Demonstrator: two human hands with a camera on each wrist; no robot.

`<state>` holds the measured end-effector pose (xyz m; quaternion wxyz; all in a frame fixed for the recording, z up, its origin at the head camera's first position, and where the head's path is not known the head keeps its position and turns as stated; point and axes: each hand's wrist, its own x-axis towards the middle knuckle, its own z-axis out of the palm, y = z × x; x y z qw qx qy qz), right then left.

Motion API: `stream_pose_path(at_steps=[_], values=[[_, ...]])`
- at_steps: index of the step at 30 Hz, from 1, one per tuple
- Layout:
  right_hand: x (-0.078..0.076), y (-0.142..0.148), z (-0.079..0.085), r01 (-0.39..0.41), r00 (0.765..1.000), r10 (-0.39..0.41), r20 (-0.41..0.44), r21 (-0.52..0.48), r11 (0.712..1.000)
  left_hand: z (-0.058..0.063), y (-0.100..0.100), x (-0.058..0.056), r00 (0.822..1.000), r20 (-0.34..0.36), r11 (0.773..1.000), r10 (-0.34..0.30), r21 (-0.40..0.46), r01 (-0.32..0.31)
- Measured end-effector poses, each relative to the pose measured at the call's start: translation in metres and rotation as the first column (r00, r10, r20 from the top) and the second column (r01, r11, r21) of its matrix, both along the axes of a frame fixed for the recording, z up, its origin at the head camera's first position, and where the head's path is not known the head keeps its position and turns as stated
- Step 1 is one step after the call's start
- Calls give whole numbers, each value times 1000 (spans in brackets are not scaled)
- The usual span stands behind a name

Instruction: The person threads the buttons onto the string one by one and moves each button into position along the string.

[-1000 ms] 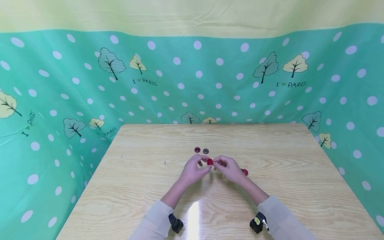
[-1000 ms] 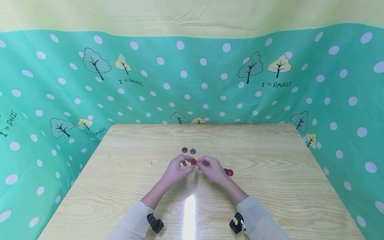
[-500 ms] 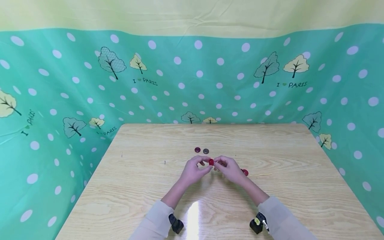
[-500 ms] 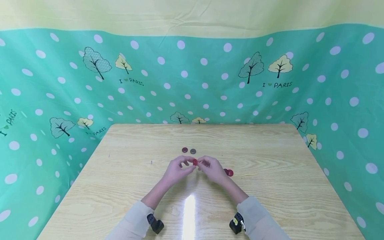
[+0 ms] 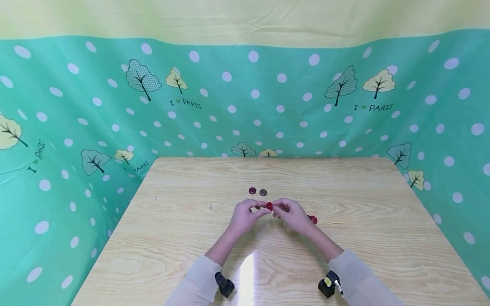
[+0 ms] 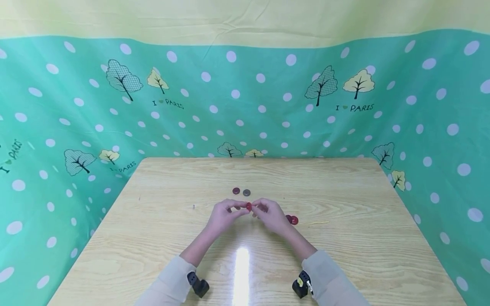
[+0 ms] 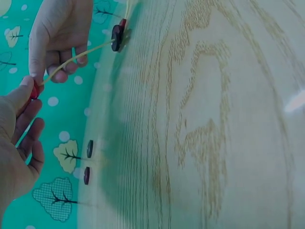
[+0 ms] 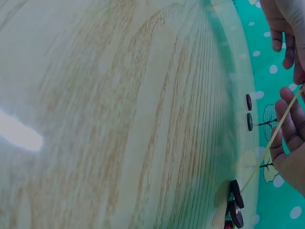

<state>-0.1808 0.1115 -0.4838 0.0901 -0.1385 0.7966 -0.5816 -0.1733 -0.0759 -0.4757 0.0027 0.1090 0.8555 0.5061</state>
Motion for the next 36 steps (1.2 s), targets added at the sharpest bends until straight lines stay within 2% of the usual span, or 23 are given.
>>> stream_pose_path(at_steps=[8,14,17,19,23,26,30,36], values=[[-1,-1,-3,-15,1000,15,-15,0,1000,-4,0,-1,998,-56,1000,4,-27,-5],[-1,-3,-2,-1,1000,1,-7,-8,1000,-3,2,1,996,-83,999,32,-19,-34],[0,-4,-1,1,1000,-1,-4,-15,1000,-1,3,3,993,-110,999,45,-21,-47],[3,-5,6,-4,1000,4,0,-20,1000,0,3,3,991,-129,998,46,-37,-51],[4,-6,10,-5,1000,5,1,-20,1000,0,2,3,984,-181,996,3,-84,-19],[2,-5,2,-4,1000,4,-1,-8,1000,-1,2,4,976,-214,993,-30,-115,5],[0,-4,-3,-22,1000,22,-2,-13,1000,-4,2,4,976,-218,994,-29,-112,5],[2,-2,-3,-42,999,42,8,0,999,-9,3,2,989,-150,998,12,-65,-22]])
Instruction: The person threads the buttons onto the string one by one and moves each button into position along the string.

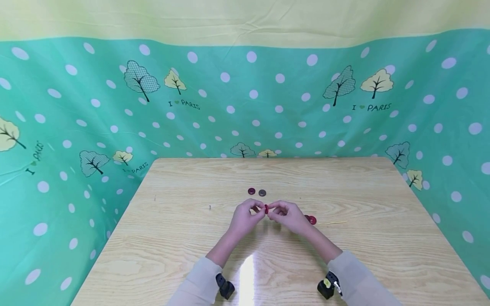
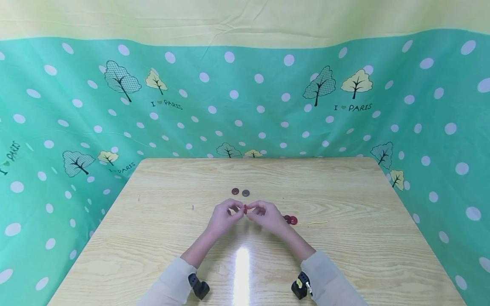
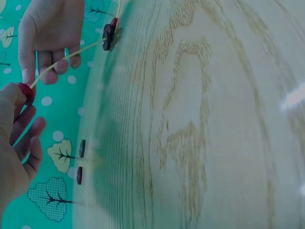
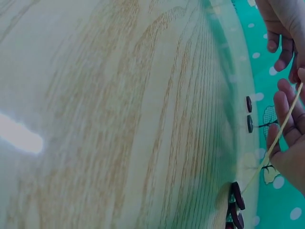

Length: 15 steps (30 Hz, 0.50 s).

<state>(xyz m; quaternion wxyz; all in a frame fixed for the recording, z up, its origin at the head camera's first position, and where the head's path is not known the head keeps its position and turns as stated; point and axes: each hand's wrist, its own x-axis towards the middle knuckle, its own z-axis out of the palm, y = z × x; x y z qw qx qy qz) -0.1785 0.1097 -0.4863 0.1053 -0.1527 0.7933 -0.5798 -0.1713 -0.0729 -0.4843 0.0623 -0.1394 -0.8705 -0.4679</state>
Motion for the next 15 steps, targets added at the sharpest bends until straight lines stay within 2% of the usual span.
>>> stream_pose_path(at_steps=[8,15], values=[[-1,-1,0,40,999,-41,25,39,998,0,0,0,1000,15,1000,-5,18,5],[0,-2,2,48,998,-49,29,35,998,0,-1,-1,998,59,1000,-10,29,8]])
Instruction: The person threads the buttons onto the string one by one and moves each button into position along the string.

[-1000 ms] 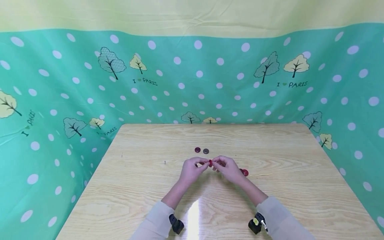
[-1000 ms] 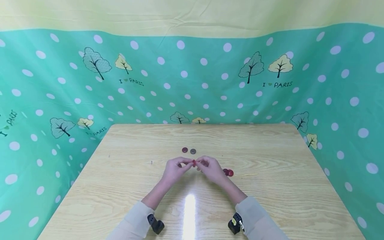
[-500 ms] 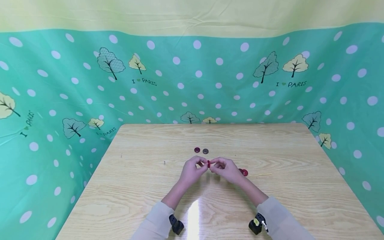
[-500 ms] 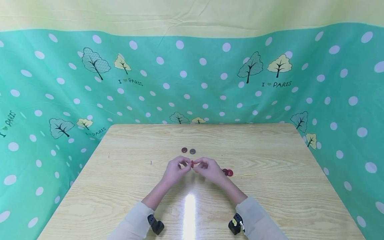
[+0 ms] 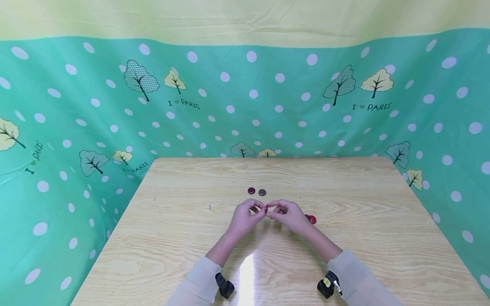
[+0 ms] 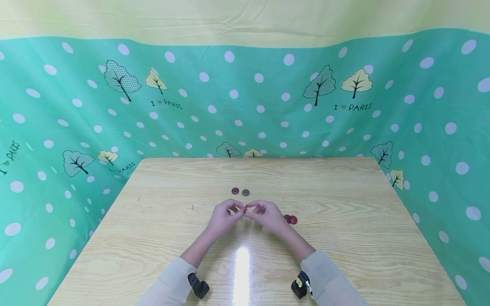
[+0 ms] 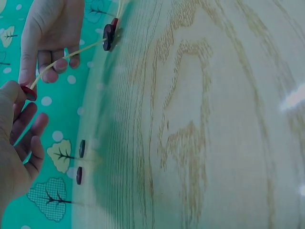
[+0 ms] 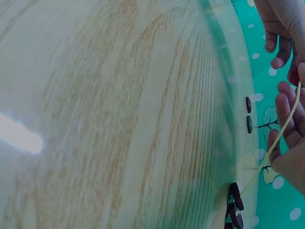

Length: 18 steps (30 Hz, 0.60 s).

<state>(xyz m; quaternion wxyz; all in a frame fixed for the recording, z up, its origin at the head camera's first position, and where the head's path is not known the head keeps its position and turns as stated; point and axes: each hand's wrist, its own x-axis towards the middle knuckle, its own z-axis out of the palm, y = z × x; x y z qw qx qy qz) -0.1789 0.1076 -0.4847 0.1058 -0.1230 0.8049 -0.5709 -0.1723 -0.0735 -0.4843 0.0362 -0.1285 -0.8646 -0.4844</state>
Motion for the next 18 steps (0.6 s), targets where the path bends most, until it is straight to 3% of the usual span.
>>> stream_pose_path(at_steps=[10,18], values=[[11,-1,28,-16,1000,16,3,30,999,2,1,0,1000,20,1000,-17,4,17],[-1,4,3,-72,997,72,3,-3,997,2,0,-1,998,42,999,-44,21,43]])
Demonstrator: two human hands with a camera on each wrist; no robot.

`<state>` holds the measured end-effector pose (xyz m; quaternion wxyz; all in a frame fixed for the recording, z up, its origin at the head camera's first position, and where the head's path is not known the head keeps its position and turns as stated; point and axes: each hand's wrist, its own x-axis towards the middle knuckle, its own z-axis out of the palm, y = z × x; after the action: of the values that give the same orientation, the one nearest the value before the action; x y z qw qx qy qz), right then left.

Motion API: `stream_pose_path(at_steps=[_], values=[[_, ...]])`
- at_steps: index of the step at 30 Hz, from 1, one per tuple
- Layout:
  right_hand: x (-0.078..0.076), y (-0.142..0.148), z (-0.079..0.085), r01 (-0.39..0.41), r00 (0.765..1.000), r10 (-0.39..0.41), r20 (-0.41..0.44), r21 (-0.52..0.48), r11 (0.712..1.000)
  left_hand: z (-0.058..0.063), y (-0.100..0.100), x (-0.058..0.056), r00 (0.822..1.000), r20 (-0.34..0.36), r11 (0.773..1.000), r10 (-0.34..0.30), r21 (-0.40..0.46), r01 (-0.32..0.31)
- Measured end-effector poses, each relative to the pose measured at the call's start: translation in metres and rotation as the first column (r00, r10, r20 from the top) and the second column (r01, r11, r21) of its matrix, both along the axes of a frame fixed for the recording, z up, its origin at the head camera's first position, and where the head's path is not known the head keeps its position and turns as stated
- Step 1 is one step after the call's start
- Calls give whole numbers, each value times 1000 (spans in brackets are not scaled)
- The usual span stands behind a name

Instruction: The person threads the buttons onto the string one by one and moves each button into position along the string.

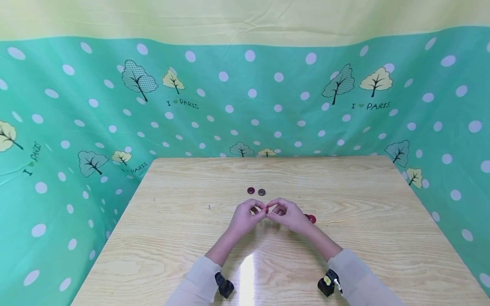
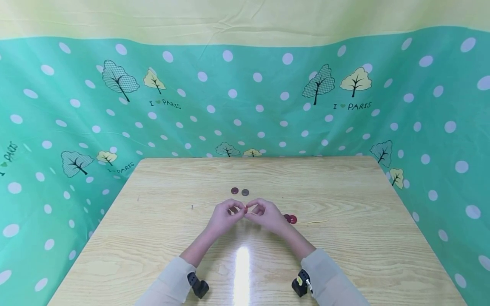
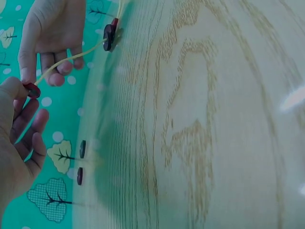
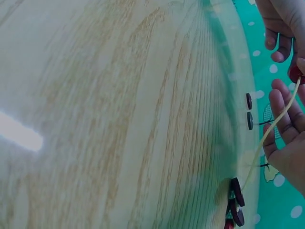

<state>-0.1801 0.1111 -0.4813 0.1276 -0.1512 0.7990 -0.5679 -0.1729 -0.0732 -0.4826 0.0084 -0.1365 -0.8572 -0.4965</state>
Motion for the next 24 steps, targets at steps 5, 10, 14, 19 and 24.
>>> stream_pose_path(at_steps=[5,10,14,19,24], values=[[-1,3,-4,15,999,-14,-33,29,999,-1,-2,-1,1000,1,1000,4,8,-4],[0,5,-6,36,997,-31,-64,74,997,0,-5,-1,1000,9,1000,14,19,-14],[0,7,-7,51,995,-43,-90,97,994,1,-6,0,1000,12,999,13,29,-13],[0,11,-9,89,988,-69,-136,143,986,-1,-8,-1,1000,11,1000,5,29,-6],[-2,18,-13,122,976,-81,-202,202,972,-3,-10,-1,1000,7,1000,1,29,-1]])
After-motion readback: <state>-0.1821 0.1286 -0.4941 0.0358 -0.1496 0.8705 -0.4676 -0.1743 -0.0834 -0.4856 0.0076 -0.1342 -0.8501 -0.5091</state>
